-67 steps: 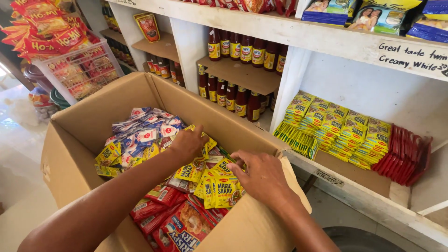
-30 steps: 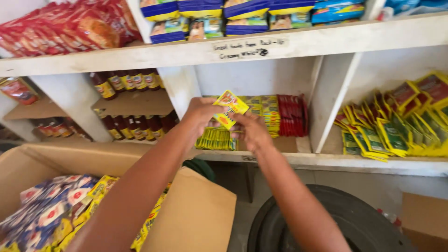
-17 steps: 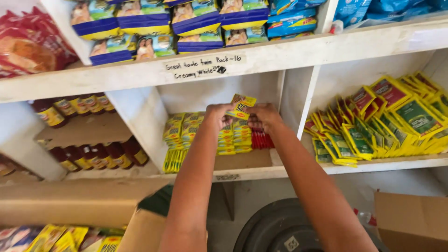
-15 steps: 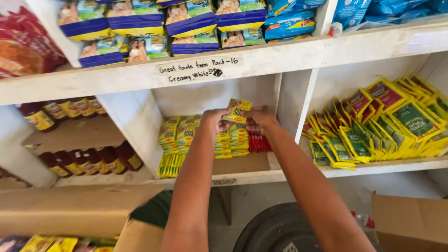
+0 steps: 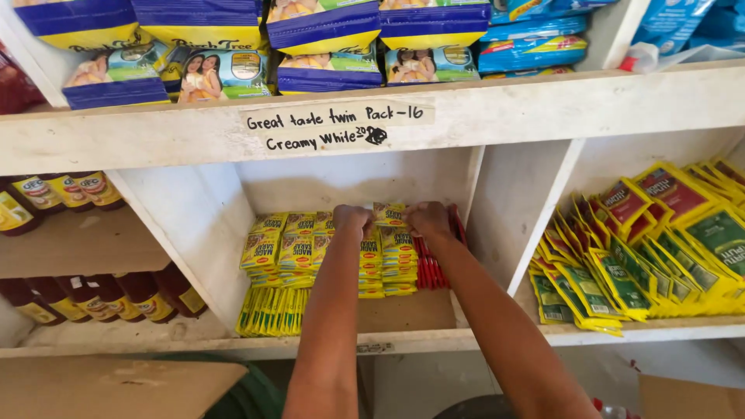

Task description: Stocking and organizing small seasoning packets from a cardboard box onto store shelves.

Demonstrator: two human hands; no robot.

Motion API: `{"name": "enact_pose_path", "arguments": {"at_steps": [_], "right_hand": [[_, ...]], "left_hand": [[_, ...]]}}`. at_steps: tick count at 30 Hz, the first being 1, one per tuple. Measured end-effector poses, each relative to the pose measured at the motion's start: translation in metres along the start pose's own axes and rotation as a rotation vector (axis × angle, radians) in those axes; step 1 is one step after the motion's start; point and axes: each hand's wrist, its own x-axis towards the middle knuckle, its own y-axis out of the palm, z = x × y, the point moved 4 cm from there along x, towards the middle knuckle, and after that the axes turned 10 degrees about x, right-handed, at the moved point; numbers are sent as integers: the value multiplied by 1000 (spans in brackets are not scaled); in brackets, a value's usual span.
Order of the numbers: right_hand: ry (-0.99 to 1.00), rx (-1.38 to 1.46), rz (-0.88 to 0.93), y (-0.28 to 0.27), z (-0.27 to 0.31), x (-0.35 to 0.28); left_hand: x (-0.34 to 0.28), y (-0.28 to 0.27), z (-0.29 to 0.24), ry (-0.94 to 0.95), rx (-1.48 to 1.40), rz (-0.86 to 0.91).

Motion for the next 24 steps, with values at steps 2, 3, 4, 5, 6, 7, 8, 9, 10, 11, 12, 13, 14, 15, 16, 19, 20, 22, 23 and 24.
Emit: {"name": "enact_pose_path", "arguments": {"at_steps": [2, 3, 4, 5, 6, 7, 8, 9, 10, 11, 12, 13, 14, 15, 16, 19, 20, 22, 23, 24], "right_hand": [[-83, -191, -6, 1, 11, -9], [-163, -381, -11, 1, 17, -15], [-166, -381, -13, 3, 24, -19], [-212, -504, -37, 5, 32, -25], [-258, -628, -58, 7, 40, -31], [-259, -630, -57, 10, 47, -34], [-236, -698, -62, 12, 51, -38], [-212, -766, -66, 15, 55, -43], [-215, -767, -65, 17, 58, -45], [-211, -809, -70, 18, 61, -47], [-205, -851, -77, 19, 63, -50], [-207, -852, -77, 21, 66, -51], [-218, -898, -82, 21, 69, -53], [-229, -944, -88, 22, 71, -55], [-230, -945, -89, 22, 73, -57], [-193, -934, -99, 23, 81, -57], [-169, -956, -108, 21, 82, -56], [-143, -979, -120, 17, 85, -56], [-187, -976, -112, 16, 89, -57], [-233, -973, -103, 16, 93, -59]], "left_hand": [[-31, -8, -19, -7, 209, -59], [-47, -14, -28, -15, 421, -120], [-58, -17, -33, -12, 420, -119], [-70, -20, -39, 17, 407, -152], [-82, -25, -44, 43, 392, -187], [-80, -24, -45, 43, 389, -187], [-78, -24, -43, 20, 421, -184], [-77, -24, -42, -3, 452, -182], [-78, -25, -41, -2, 449, -183], [-80, -26, -41, 28, 486, -182], [-82, -26, -42, 57, 524, -178], [-88, -27, -45, 58, 522, -178], [-93, -28, -48, 66, 555, -175], [-99, -28, -51, 73, 588, -172], [-95, -26, -48, 75, 587, -171], [-89, -22, -46, 92, 510, -157], [-91, -22, -46, 92, 535, -189], [-95, -21, -47, 93, 562, -217], [-98, -21, -48, 122, 597, -230], [-101, -21, -49, 153, 630, -244]]}}
